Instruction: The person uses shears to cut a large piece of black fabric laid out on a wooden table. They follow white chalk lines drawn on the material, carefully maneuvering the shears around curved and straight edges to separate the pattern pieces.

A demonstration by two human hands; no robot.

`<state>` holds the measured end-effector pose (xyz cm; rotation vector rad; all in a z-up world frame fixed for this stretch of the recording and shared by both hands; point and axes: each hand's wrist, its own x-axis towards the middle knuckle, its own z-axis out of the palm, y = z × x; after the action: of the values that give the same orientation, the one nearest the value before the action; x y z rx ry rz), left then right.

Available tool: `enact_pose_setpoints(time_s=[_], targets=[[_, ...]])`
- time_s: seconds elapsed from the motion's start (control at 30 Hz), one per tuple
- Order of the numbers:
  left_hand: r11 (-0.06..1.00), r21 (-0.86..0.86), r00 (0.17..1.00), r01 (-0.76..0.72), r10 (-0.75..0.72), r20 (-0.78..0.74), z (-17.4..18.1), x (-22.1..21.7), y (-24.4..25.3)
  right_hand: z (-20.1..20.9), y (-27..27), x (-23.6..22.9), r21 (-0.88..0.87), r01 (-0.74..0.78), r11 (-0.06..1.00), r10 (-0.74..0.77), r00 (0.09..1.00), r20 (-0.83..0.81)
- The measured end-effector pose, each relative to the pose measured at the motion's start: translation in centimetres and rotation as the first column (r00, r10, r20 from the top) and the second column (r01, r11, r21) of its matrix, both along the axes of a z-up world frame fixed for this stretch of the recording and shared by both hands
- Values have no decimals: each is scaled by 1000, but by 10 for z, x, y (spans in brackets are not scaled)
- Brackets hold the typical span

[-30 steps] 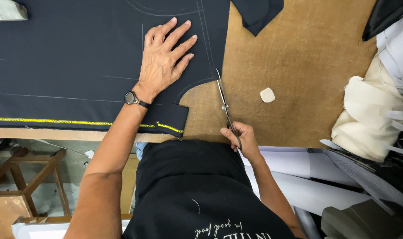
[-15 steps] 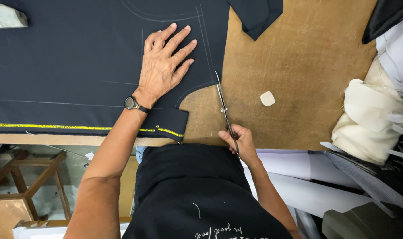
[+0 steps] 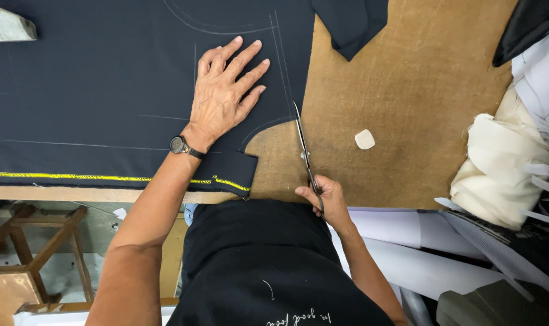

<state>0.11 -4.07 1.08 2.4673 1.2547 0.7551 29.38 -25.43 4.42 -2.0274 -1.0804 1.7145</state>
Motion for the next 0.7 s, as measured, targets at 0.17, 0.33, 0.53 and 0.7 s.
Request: enact_pose_setpoints(time_s=[0.17,0.33,0.53,0.7], targets=[[1000,9,1000,-4,4,0,-1,0,0,-1,3,1,34,8,999,-7,1000,-30],[1000,13,1000,0,0,-5,-1,0,1,9,24,-8,47,59,997,-55,995,-80],[999,28,1000,-17,18,-16,-4,0,-1,8,32,-14,5,77,997,-76,996,-37],[1000,14,999,-26,26,-20,-3,0,-1,11,34,-18,33,37,999,-37,999,0]])
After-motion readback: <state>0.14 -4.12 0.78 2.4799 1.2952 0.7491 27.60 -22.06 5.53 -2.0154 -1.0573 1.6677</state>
